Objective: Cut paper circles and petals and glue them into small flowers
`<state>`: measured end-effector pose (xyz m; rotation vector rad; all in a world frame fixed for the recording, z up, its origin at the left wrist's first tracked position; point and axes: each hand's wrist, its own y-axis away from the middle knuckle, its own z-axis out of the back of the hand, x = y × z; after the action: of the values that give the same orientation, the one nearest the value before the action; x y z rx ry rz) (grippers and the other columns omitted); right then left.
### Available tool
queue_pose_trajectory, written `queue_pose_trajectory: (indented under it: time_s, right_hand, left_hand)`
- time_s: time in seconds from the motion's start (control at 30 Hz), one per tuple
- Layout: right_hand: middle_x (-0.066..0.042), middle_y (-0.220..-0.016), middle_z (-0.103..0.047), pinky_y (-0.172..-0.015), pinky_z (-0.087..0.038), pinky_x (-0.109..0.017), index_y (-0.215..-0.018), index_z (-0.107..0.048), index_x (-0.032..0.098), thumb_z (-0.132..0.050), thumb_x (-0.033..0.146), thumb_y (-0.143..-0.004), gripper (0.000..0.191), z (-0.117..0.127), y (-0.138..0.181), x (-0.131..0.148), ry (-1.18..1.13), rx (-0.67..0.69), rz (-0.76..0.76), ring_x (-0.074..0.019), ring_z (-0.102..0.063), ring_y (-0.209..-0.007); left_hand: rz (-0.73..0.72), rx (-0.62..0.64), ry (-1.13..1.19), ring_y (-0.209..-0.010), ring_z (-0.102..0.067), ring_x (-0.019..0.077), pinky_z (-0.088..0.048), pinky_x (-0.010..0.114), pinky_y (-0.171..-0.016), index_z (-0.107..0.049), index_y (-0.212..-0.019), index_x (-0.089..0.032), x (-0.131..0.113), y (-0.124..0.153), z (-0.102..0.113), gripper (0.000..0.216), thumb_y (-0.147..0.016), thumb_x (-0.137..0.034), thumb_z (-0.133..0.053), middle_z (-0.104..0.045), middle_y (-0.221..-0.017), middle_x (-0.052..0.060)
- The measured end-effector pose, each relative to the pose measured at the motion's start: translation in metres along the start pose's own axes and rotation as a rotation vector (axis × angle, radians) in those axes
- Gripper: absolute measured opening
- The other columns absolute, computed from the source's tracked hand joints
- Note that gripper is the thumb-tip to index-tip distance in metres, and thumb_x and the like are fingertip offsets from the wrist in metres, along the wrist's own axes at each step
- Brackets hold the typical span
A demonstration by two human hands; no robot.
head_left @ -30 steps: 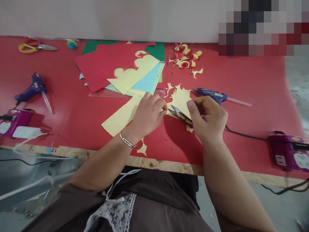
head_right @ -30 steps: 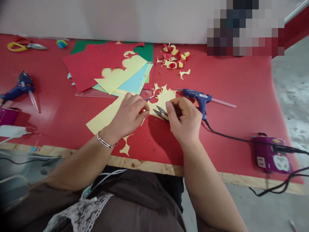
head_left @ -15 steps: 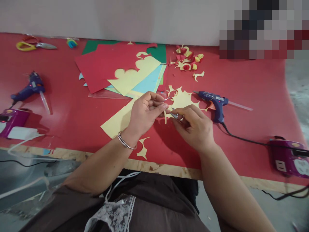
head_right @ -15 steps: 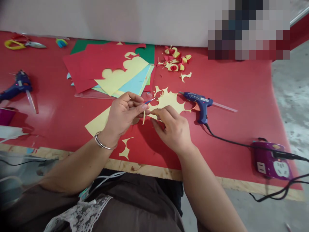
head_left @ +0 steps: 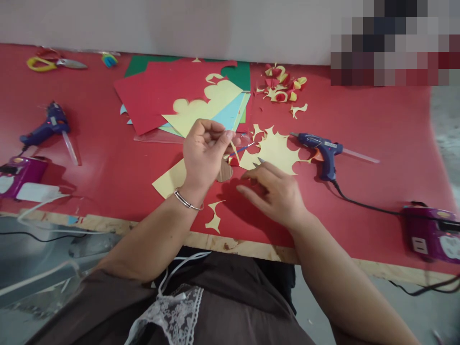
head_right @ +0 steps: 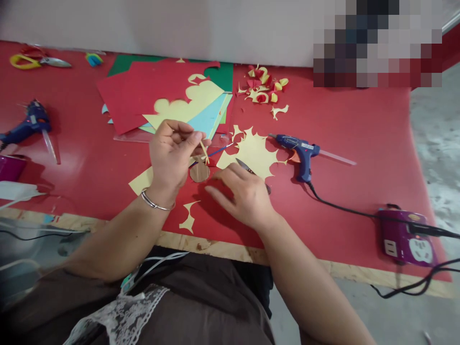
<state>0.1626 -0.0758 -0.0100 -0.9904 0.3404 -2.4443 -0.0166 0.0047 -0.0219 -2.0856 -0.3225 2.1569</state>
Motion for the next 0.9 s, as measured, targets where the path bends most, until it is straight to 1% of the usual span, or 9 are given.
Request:
queue_pose_trajectory:
  time_s: [0.17,0.23,0.33,0.43,0.53,0.63,0.77,0.83,0.9]
  right_hand:
    - [-0.010,-0.108,-0.074,-0.072,-0.051,-0.034,-0.120,-0.075,0.019,-0.068,0.068,-0.100,0.053,-0.024,0.003,0.015,0.006,0.356,0.127,-0.0233,-0.071,-0.088]
    - [-0.012,-0.107,-0.074,-0.075,-0.050,-0.037,-0.119,-0.074,0.017,-0.069,0.066,-0.101,0.052,-0.032,0.003,0.019,0.037,0.399,0.181,-0.0258,-0.069,-0.092]
    - [-0.011,-0.101,-0.073,-0.076,-0.048,-0.037,-0.110,-0.073,0.017,-0.069,0.052,-0.105,0.035,-0.042,0.004,0.022,0.063,0.403,0.216,-0.0243,-0.065,-0.089]
    - [-0.008,-0.096,-0.073,-0.077,-0.047,-0.035,-0.105,-0.073,0.018,-0.058,0.034,-0.112,0.023,-0.049,0.006,0.023,0.040,0.391,0.253,-0.0206,-0.063,-0.084]
    - [-0.008,-0.092,-0.073,-0.075,-0.047,-0.034,-0.100,-0.073,0.016,-0.052,0.028,-0.114,0.027,-0.051,0.008,0.022,0.020,0.335,0.282,-0.0195,-0.064,-0.079]
    - [-0.008,-0.089,-0.075,-0.071,-0.048,-0.031,-0.095,-0.071,0.017,-0.055,0.026,-0.112,0.025,-0.040,0.004,0.014,-0.013,0.264,0.203,-0.0186,-0.067,-0.078]
    - [-0.004,-0.086,-0.078,-0.068,-0.051,-0.029,-0.095,-0.073,0.021,-0.066,0.025,-0.105,0.014,-0.007,-0.017,-0.014,-0.062,0.019,-0.093,-0.0172,-0.070,-0.073]
    - [-0.003,-0.082,-0.078,-0.066,-0.052,-0.031,-0.093,-0.075,0.023,-0.073,0.035,-0.102,0.016,0.011,-0.029,-0.034,-0.028,-0.163,-0.303,-0.0180,-0.070,-0.069]
    - [-0.005,-0.087,-0.081,-0.071,-0.056,-0.037,-0.103,-0.078,0.024,-0.078,0.040,-0.099,0.016,0.024,-0.036,-0.052,0.027,-0.365,-0.419,-0.0227,-0.074,-0.074]
  left_hand:
    - [-0.005,-0.035,0.000,-0.083,-0.083,0.0155,-0.068,0.026,-0.069,-0.055,-0.103,-0.026,-0.003,0.000,0.000,0.025,-0.103,-0.040,-0.076,-0.076,-0.092,-0.001]
    - [-0.001,-0.027,0.003,-0.081,-0.083,0.0154,-0.068,0.026,-0.068,-0.056,-0.102,-0.025,-0.006,0.004,-0.002,0.027,-0.102,-0.043,-0.078,-0.077,-0.090,-0.001]
    - [-0.005,-0.008,0.034,-0.079,-0.082,0.0152,-0.067,0.026,-0.068,-0.058,-0.101,-0.024,-0.008,0.007,-0.004,0.031,-0.099,-0.045,-0.080,-0.077,-0.088,0.000]
    - [-0.013,0.010,0.071,-0.078,-0.082,0.0147,-0.066,0.024,-0.066,-0.058,-0.099,-0.023,-0.007,0.008,-0.003,0.034,-0.097,-0.048,-0.082,-0.078,-0.087,0.000]
    - [-0.056,0.006,0.132,-0.075,-0.082,0.0148,-0.065,0.023,-0.064,-0.059,-0.100,-0.023,-0.003,0.003,0.000,0.039,-0.094,-0.051,-0.085,-0.077,-0.084,-0.001]
    - [-0.083,-0.048,0.185,-0.075,-0.082,0.0151,-0.066,0.023,-0.064,-0.060,-0.101,-0.023,0.003,-0.004,0.006,0.040,-0.091,-0.051,-0.088,-0.077,-0.086,-0.001]
    - [-0.043,-0.096,0.197,-0.077,-0.083,0.0156,-0.068,0.025,-0.067,-0.059,-0.105,-0.024,0.010,-0.009,0.010,0.039,-0.092,-0.047,-0.088,-0.078,-0.090,-0.001]
    - [0.000,-0.063,0.191,-0.076,-0.082,0.0154,-0.067,0.025,-0.067,-0.060,-0.107,-0.024,0.010,-0.007,0.008,0.038,-0.092,-0.046,-0.088,-0.078,-0.089,0.000]
    - [0.047,0.003,0.188,-0.075,-0.081,0.0148,-0.066,0.024,-0.066,-0.062,-0.108,-0.023,0.007,-0.001,0.004,0.036,-0.093,-0.044,-0.087,-0.079,-0.087,0.000]
